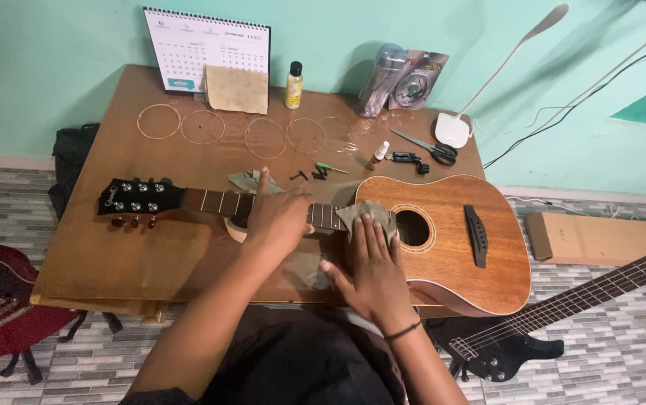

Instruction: Cleaning an acoustic guitar by wiping the body and neck with a cloth

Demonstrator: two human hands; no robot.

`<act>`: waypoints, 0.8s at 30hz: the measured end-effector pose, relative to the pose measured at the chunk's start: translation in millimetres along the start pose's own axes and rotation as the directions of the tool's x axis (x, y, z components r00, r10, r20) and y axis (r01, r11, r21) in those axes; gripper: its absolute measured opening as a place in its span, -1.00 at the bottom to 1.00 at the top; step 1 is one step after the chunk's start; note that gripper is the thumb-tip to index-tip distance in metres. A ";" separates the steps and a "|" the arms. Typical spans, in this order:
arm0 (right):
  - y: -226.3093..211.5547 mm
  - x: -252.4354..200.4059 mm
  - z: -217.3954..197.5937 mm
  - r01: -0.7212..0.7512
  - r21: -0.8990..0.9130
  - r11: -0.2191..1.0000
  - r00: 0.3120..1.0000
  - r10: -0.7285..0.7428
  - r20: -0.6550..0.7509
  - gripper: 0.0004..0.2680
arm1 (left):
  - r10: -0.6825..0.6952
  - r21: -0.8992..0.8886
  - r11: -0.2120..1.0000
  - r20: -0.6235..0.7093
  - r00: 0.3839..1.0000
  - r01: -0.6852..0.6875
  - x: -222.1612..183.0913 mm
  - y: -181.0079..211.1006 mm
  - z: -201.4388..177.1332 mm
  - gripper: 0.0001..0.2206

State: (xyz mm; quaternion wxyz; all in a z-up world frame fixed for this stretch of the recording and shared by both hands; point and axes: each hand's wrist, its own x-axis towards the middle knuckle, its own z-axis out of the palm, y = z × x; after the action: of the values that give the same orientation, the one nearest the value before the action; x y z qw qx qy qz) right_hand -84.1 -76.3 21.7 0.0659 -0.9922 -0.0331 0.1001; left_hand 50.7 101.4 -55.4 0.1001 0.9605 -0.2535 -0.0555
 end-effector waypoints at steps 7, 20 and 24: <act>-3.0 36.0 -5.9 0.010 0.007 1.000 0.994 -0.009 -0.106 -0.26 | -0.046 -0.006 0.999 -0.059 0.997 0.046 1.0 2.6 6.0 -0.49; -6.3 51.3 8.5 0.140 -0.034 0.990 0.988 -0.142 -0.053 -0.25 | 0.000 0.003 1.000 -0.073 0.997 0.000 -7.5 6.0 3.6 -0.38; -7.3 28.3 -14.2 0.183 -0.020 0.983 0.983 -0.182 0.017 -0.28 | -0.053 -0.001 0.999 -0.110 0.993 0.053 -18.0 15.3 -8.8 -0.47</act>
State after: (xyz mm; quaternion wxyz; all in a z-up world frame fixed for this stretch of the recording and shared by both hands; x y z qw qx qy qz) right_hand -53.9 -68.6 31.0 0.0641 -0.9849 -0.1254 0.1009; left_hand 29.2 98.8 -42.5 0.1115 0.9686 -0.2220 -0.0050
